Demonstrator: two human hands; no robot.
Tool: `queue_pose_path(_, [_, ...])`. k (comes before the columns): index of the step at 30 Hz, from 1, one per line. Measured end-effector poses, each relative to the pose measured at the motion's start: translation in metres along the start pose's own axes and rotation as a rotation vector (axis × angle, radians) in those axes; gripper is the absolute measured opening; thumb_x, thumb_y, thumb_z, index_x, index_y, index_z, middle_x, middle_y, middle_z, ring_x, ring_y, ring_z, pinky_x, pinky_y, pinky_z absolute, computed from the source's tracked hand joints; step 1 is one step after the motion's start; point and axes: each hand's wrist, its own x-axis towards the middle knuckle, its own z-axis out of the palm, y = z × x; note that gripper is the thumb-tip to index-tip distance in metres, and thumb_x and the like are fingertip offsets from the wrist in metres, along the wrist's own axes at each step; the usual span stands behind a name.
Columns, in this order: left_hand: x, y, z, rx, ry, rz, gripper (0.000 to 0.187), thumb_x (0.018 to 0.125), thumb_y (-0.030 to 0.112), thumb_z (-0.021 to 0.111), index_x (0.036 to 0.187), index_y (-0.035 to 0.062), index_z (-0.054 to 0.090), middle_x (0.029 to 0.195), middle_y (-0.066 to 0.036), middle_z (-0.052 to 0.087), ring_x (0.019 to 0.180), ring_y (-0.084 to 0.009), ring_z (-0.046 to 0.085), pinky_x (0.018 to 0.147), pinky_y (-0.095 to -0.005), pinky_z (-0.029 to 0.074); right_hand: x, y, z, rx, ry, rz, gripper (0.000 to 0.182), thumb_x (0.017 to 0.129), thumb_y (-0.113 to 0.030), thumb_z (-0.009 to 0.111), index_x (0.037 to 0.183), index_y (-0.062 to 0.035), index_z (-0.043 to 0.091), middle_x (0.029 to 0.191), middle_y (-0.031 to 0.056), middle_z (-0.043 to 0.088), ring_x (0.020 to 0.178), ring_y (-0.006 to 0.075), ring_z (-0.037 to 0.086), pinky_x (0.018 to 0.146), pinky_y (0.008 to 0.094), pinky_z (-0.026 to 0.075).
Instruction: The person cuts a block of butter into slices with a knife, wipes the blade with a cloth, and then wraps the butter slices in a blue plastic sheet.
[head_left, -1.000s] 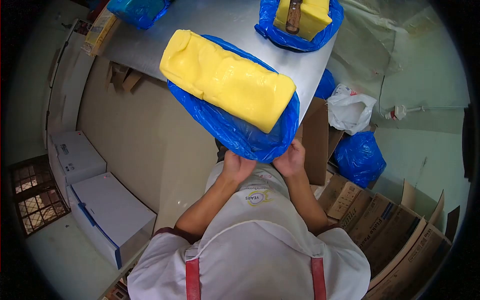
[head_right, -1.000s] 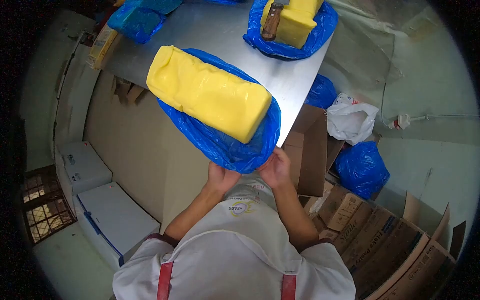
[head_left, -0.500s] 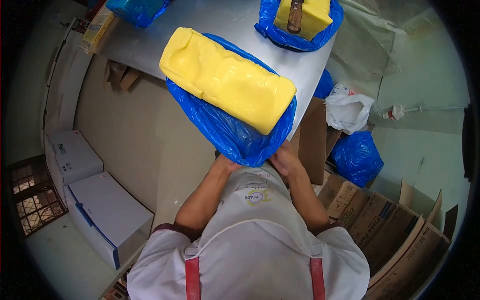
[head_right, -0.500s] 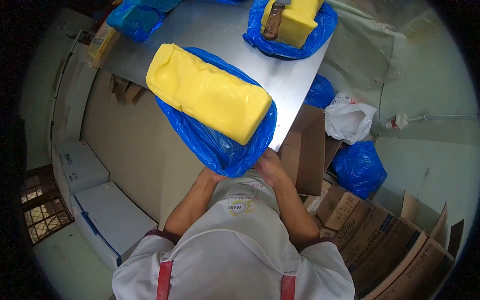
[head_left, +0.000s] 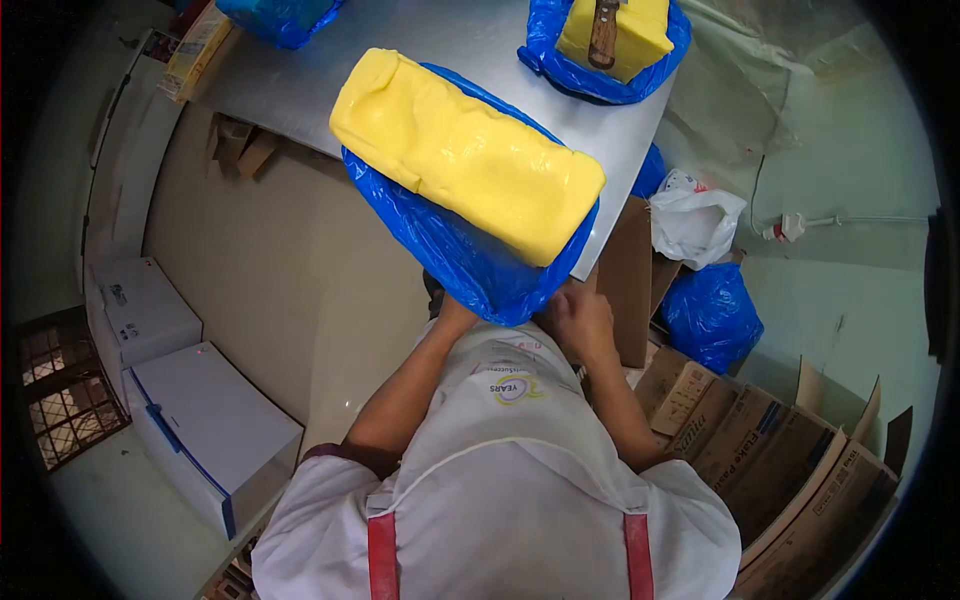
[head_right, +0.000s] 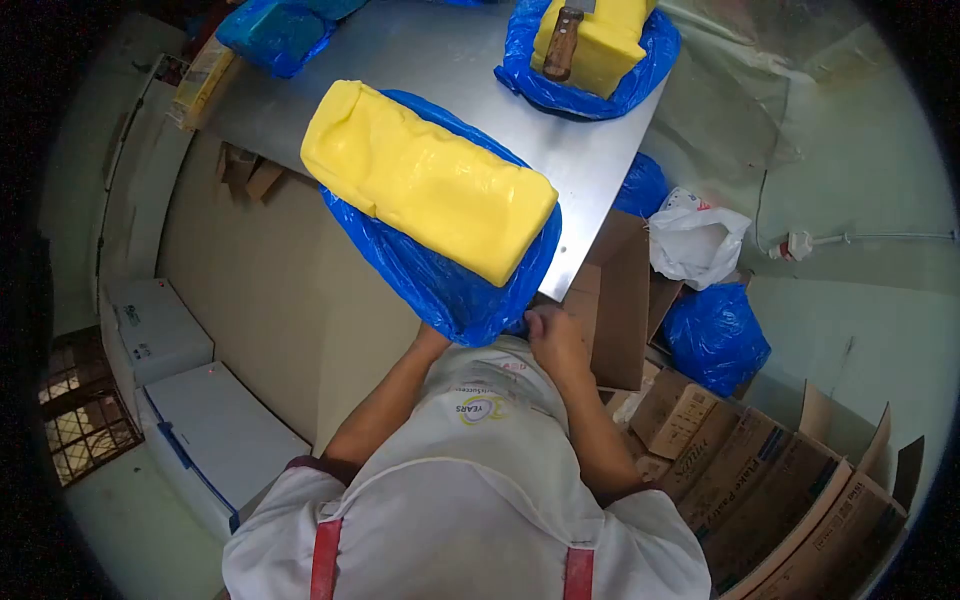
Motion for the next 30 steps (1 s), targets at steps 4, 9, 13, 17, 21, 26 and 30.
queue_pose_path(4, [0.01, 0.005, -0.007, -0.207, 0.002, -0.186, 0.045, 0.096, 0.03, 0.053, 0.132, 0.004, 0.047, 0.132, -0.012, 0.051, 0.121, -0.0243, 0.049, 0.102, -0.0358, 0.039, 0.016, -0.024, -0.014, 0.63, 0.069, 0.25, 0.019, 0.093, -0.016, 0.054, 0.098, 0.0002, 0.064, 0.066, 0.0055, 0.06, 0.056, 0.0115, 0.057, 0.052, 0.0299, 0.046])
queue_pose_path(9, [0.002, -0.004, -0.039, -1.112, 0.122, -0.395, 0.043, 0.096, 0.028, 0.053, 0.132, 0.0058, 0.047, 0.129, -0.01, 0.054, 0.119, -0.0232, 0.051, 0.102, -0.0382, 0.04, 0.062, -0.01, -0.004, 0.76, 0.08, 0.193, 0.012, 0.091, -0.008, 0.052, 0.087, -0.0033, 0.062, 0.062, 0.0037, 0.056, 0.052, 0.0105, 0.049, 0.047, 0.027, 0.037])
queue_pose_path(13, [0.017, 0.044, -0.065, -1.151, 0.26, -0.331, 0.024, 0.097, 0.021, 0.051, 0.117, 0.0082, 0.055, 0.106, -0.003, 0.064, 0.096, -0.0135, 0.059, 0.083, -0.0295, 0.046, 0.08, 0.0, -0.027, 0.067, 0.352, 0.079, 0.011, 0.082, -0.012, 0.055, 0.076, -0.0033, 0.059, 0.065, 0.0189, 0.06, 0.061, 0.0316, 0.06, 0.057, 0.0426, 0.045])
queue_pose_path(17, [0.034, 0.047, -0.063, -0.973, 0.243, -0.317, 0.019, 0.095, 0.014, 0.052, 0.113, 0.0073, 0.056, 0.099, -0.001, 0.064, 0.084, -0.0128, 0.059, 0.074, -0.0283, 0.046, 0.087, -0.008, -0.049, -0.273, 0.234, 0.194, 0.025, 0.082, -0.029, 0.057, 0.089, -0.0071, 0.067, 0.085, 0.023, 0.066, 0.087, 0.0432, 0.063, 0.071, 0.0524, 0.048])
queue_pose_path(21, [0.04, 0.026, -0.056, -0.792, 0.297, -0.255, 0.015, 0.092, 0.008, 0.054, 0.105, 0.0061, 0.059, 0.094, -0.002, 0.065, 0.077, -0.0121, 0.058, 0.071, -0.0273, 0.046, 0.079, 0.0, -0.046, -0.246, 0.228, 0.189, 0.022, 0.083, -0.028, 0.058, 0.084, -0.0063, 0.064, 0.081, 0.0219, 0.066, 0.083, 0.0433, 0.063, 0.072, 0.0524, 0.048])
queue_pose_path(26, [0.029, 0.013, -0.065, -0.729, 0.466, -0.418, 0.015, 0.091, 0.009, 0.055, 0.103, 0.0044, 0.061, 0.095, -0.004, 0.066, 0.081, -0.0113, 0.059, 0.073, -0.0266, 0.047, 0.058, -0.007, -0.042, -0.128, 0.161, 0.121, 0.019, 0.084, -0.025, 0.062, 0.089, -0.0062, 0.061, 0.078, 0.0203, 0.065, 0.076, 0.0398, 0.064, 0.068, 0.0478, 0.05])
queue_pose_path(30, [0.034, -0.016, -0.085, -1.108, 0.358, -0.375, 0.018, 0.092, 0.011, 0.054, 0.106, 0.0031, 0.062, 0.098, -0.003, 0.067, 0.087, -0.0103, 0.06, 0.077, -0.0274, 0.048, 0.037, 0.001, -0.035, 0.329, 0.323, 0.032, 0.019, 0.092, -0.021, 0.056, 0.1, -0.0042, 0.057, 0.075, 0.0107, 0.063, 0.065, 0.0216, 0.062, 0.059, 0.0332, 0.049])
